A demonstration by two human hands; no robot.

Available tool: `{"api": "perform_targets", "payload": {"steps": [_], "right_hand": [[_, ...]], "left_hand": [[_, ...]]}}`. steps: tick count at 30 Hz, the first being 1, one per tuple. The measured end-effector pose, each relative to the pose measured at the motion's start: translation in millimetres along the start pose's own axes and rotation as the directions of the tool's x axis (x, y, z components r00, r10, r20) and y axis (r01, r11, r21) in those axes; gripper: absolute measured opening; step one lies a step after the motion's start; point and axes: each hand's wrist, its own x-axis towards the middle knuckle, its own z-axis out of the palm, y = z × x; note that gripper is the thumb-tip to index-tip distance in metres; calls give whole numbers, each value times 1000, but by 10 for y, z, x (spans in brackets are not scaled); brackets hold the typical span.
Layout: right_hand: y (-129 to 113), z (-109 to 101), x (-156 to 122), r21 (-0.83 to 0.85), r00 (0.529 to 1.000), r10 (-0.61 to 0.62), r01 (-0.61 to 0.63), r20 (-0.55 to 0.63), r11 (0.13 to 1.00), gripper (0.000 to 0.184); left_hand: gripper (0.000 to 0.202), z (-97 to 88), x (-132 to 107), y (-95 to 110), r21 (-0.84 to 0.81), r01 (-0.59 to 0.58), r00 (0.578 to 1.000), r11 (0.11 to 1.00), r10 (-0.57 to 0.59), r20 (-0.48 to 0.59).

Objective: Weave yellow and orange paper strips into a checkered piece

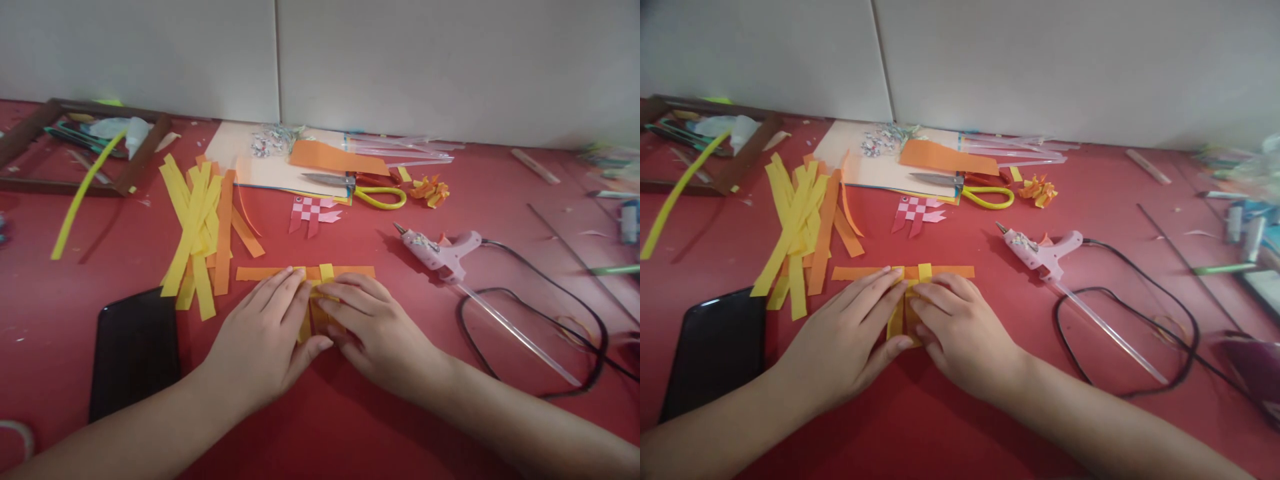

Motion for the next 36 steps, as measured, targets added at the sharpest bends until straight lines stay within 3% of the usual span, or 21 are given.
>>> {"api": "perform_targets", "payload": {"steps": [15,21,36], "right_hand": [[-17,31,15,-34,1000,5,-5,-15,999,33],[-19,15,-7,-11,999,25,-25,-26,1000,28],[-8,6,-8,-64,1000,14,-16,-24,998,30]], "left_hand": [[65,-21,10,-6,16,-18,1000,1000,18,10],[41,-38,28,-22,0,-18,1000,1000,18,12],[44,-29,46,-26,11,5,1000,1000,-5,31]]}}
